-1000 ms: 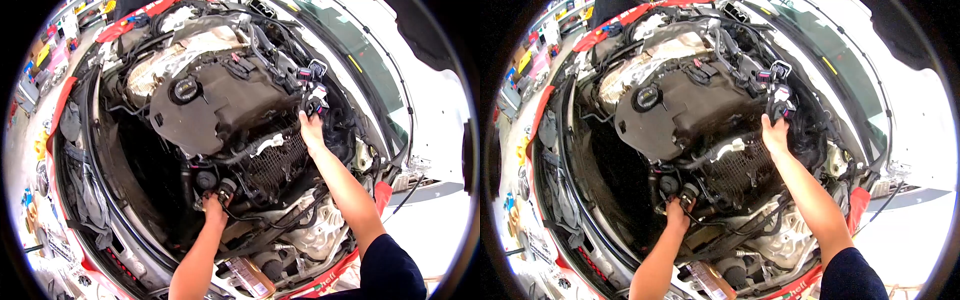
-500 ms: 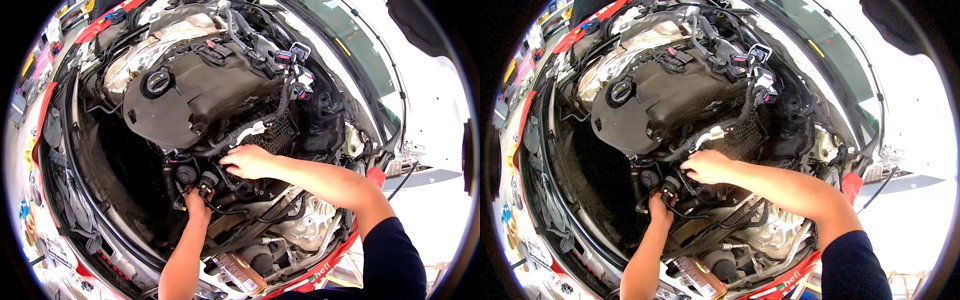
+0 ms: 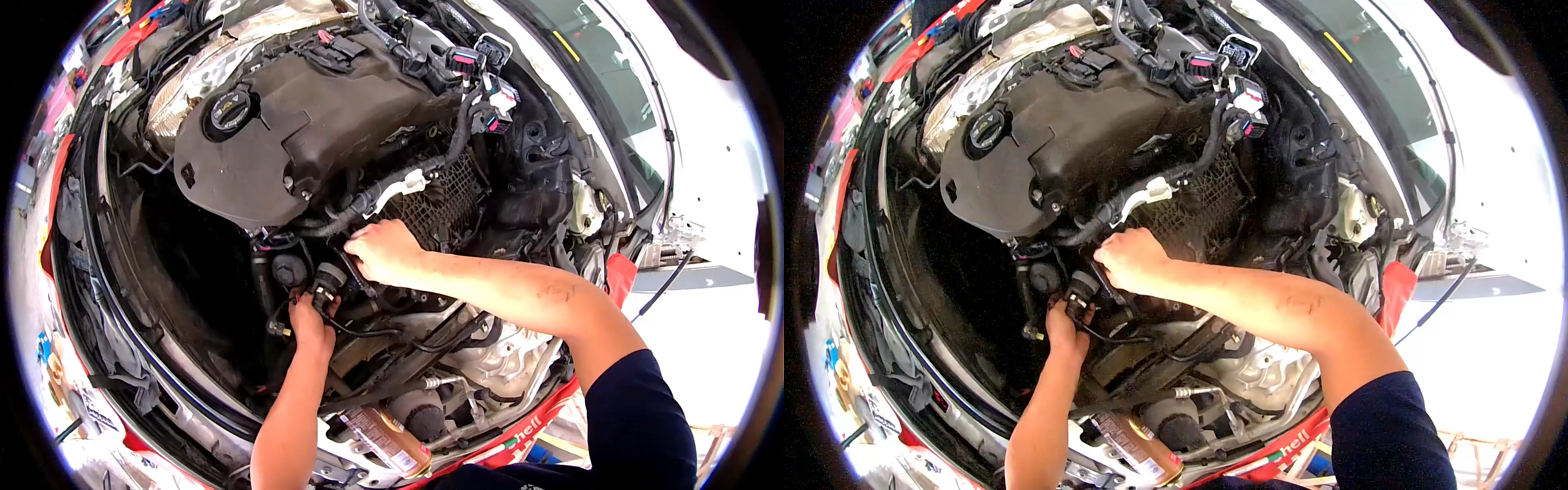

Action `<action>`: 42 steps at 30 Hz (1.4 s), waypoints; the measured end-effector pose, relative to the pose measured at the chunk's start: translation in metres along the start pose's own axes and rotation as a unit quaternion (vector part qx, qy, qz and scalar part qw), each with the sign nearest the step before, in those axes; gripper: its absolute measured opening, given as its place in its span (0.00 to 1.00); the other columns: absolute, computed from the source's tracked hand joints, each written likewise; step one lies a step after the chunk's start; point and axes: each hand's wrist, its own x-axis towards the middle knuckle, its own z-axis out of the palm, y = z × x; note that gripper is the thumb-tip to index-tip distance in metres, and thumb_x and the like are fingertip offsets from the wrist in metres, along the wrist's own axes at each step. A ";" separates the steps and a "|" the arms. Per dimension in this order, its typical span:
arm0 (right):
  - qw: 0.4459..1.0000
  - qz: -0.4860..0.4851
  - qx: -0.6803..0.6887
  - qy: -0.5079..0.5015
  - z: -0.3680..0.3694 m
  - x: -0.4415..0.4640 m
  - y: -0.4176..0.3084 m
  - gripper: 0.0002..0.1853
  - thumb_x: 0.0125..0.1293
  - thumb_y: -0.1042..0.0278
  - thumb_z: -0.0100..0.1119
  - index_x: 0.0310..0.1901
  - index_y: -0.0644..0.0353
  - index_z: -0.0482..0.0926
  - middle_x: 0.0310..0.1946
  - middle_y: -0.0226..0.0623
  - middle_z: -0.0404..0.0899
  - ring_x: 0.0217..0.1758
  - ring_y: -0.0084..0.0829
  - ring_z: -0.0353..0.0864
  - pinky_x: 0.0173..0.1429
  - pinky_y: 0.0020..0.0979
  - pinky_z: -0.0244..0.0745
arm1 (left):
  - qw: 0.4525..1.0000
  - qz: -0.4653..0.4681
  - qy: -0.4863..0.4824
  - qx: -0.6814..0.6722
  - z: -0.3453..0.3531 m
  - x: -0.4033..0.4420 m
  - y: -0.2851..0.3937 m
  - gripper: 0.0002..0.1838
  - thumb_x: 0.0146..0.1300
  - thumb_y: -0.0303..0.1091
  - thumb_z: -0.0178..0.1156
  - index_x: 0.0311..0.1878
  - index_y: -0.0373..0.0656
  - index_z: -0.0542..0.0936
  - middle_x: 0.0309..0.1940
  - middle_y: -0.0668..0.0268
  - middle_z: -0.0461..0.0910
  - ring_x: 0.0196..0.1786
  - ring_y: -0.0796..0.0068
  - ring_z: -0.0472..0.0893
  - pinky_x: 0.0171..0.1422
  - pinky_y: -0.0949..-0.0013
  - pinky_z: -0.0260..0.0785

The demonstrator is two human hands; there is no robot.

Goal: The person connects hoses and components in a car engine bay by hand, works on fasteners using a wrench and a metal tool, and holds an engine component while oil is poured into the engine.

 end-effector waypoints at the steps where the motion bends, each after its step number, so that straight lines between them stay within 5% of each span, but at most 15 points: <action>1: 1.000 -0.003 0.001 0.011 0.001 -0.001 0.000 0.09 0.50 0.64 0.59 0.33 0.55 0.82 0.33 0.35 0.82 0.36 0.41 0.83 0.39 0.42 0.79 | 1.000 0.004 -0.009 0.004 -0.001 0.000 0.000 0.11 0.71 0.30 0.41 0.52 0.43 0.69 0.46 0.64 0.73 0.46 0.71 0.75 0.46 0.64 0.76; 8: 0.989 0.046 0.136 -0.035 -0.055 -0.019 0.010 0.15 0.63 0.61 0.56 0.48 0.56 0.81 0.43 0.46 0.82 0.47 0.46 0.81 0.54 0.42 0.75 | 1.000 0.004 -0.009 0.001 -0.008 0.007 -0.001 0.18 0.66 0.25 0.44 0.59 0.45 0.66 0.51 0.61 0.71 0.46 0.67 0.76 0.43 0.61 0.78; 12: 0.984 0.056 0.117 0.123 -0.096 -0.095 0.020 0.12 0.63 0.64 0.59 0.45 0.60 0.80 0.38 0.42 0.82 0.39 0.44 0.81 0.44 0.38 0.76 | 0.999 0.016 -0.007 0.034 -0.005 0.004 0.004 0.12 0.73 0.31 0.41 0.54 0.39 0.67 0.48 0.59 0.69 0.47 0.66 0.74 0.49 0.58 0.77; 14: 0.956 0.138 0.178 0.188 -0.111 -0.145 0.008 0.11 0.61 0.74 0.60 0.46 0.60 0.80 0.33 0.36 0.78 0.33 0.33 0.79 0.37 0.29 0.73 | 0.997 0.032 -0.037 0.066 -0.010 0.004 0.006 0.13 0.73 0.31 0.40 0.56 0.40 0.66 0.50 0.59 0.68 0.47 0.66 0.73 0.51 0.57 0.77; 18: 0.896 0.146 0.025 0.419 -0.063 -0.225 0.041 0.13 0.59 0.74 0.59 0.47 0.59 0.80 0.41 0.42 0.75 0.45 0.43 0.75 0.50 0.38 0.70 | 0.995 -0.088 -0.012 0.047 -0.012 -0.012 0.017 0.12 0.73 0.33 0.44 0.52 0.37 0.69 0.41 0.60 0.72 0.47 0.65 0.74 0.55 0.57 0.70; 20: 0.879 0.209 0.031 0.427 -0.039 -0.241 0.058 0.21 0.57 0.72 0.58 0.54 0.59 0.75 0.55 0.45 0.70 0.60 0.46 0.68 0.63 0.43 0.61 | 0.994 -0.088 0.034 0.046 0.001 -0.036 0.019 0.11 0.66 0.30 0.51 0.48 0.37 0.73 0.42 0.61 0.76 0.41 0.63 0.77 0.49 0.57 0.73; 22: 0.892 0.219 -0.053 0.392 -0.035 -0.238 0.059 0.25 0.56 0.69 0.59 0.58 0.57 0.73 0.61 0.45 0.66 0.67 0.47 0.63 0.68 0.46 0.55 | 0.979 0.124 0.138 0.090 0.027 -0.071 0.004 0.14 0.62 0.30 0.57 0.49 0.34 0.73 0.45 0.59 0.76 0.42 0.65 0.76 0.49 0.62 0.71; 24: 0.900 0.229 -0.056 0.366 -0.036 -0.236 0.060 0.27 0.56 0.65 0.60 0.59 0.57 0.72 0.65 0.43 0.63 0.71 0.46 0.57 0.72 0.48 0.49 | 0.965 0.191 0.034 0.178 0.056 -0.096 -0.015 0.18 0.59 0.32 0.64 0.48 0.33 0.74 0.40 0.63 0.78 0.39 0.69 0.77 0.43 0.71 0.70; 26: 0.909 0.216 -0.062 0.350 -0.034 -0.240 0.063 0.27 0.55 0.67 0.58 0.59 0.57 0.71 0.65 0.43 0.62 0.71 0.47 0.56 0.72 0.48 0.48 | 0.950 0.046 0.020 0.308 0.076 -0.084 -0.026 0.20 0.61 0.39 0.66 0.47 0.34 0.74 0.36 0.66 0.79 0.35 0.74 0.77 0.41 0.72 0.71; 28: 0.910 0.217 -0.055 0.348 -0.035 -0.241 0.063 0.25 0.56 0.67 0.58 0.57 0.57 0.73 0.65 0.43 0.63 0.71 0.46 0.57 0.71 0.47 0.49 | 0.963 0.025 0.028 0.266 0.077 -0.061 -0.043 0.26 0.64 0.46 0.63 0.53 0.31 0.71 0.37 0.62 0.78 0.37 0.70 0.78 0.44 0.67 0.71; 33: 0.904 0.212 -0.063 0.367 -0.032 -0.240 0.068 0.19 0.56 0.64 0.60 0.51 0.56 0.77 0.62 0.39 0.67 0.69 0.41 0.61 0.68 0.45 0.54 | 0.959 0.090 -0.031 0.269 0.068 -0.069 -0.041 0.39 0.67 0.39 0.59 0.68 0.22 0.51 0.52 0.43 0.74 0.53 0.52 0.80 0.53 0.57 0.78; 34: 0.904 0.209 -0.063 0.368 -0.032 -0.241 0.069 0.19 0.56 0.63 0.60 0.50 0.57 0.78 0.61 0.39 0.67 0.68 0.41 0.62 0.67 0.45 0.55 | 0.957 0.090 -0.028 0.275 0.069 -0.068 -0.042 0.39 0.67 0.39 0.59 0.68 0.22 0.51 0.52 0.43 0.74 0.53 0.52 0.80 0.53 0.57 0.78; 36: 0.903 0.212 -0.056 0.371 -0.031 -0.242 0.069 0.18 0.56 0.63 0.60 0.49 0.57 0.78 0.61 0.39 0.67 0.68 0.40 0.62 0.66 0.44 0.55 | 0.959 0.108 0.030 0.262 0.073 -0.067 -0.044 0.18 0.68 0.35 0.57 0.51 0.29 0.72 0.41 0.56 0.78 0.42 0.60 0.82 0.43 0.62 0.80; 40: 0.901 0.216 -0.043 0.373 -0.030 -0.241 0.070 0.17 0.55 0.62 0.61 0.47 0.57 0.78 0.60 0.38 0.67 0.68 0.39 0.62 0.65 0.43 0.56 | 0.951 0.137 0.041 0.274 0.076 -0.070 -0.041 0.18 0.67 0.33 0.57 0.52 0.27 0.72 0.44 0.55 0.77 0.43 0.59 0.82 0.44 0.61 0.81; 42: 0.900 0.221 -0.038 0.375 -0.030 -0.242 0.069 0.17 0.55 0.62 0.61 0.46 0.57 0.79 0.60 0.38 0.68 0.68 0.39 0.62 0.66 0.43 0.56 | 0.959 0.114 0.007 0.258 0.073 -0.069 -0.039 0.38 0.67 0.31 0.58 0.67 0.18 0.48 0.59 0.41 0.66 0.52 0.52 0.79 0.52 0.58 0.81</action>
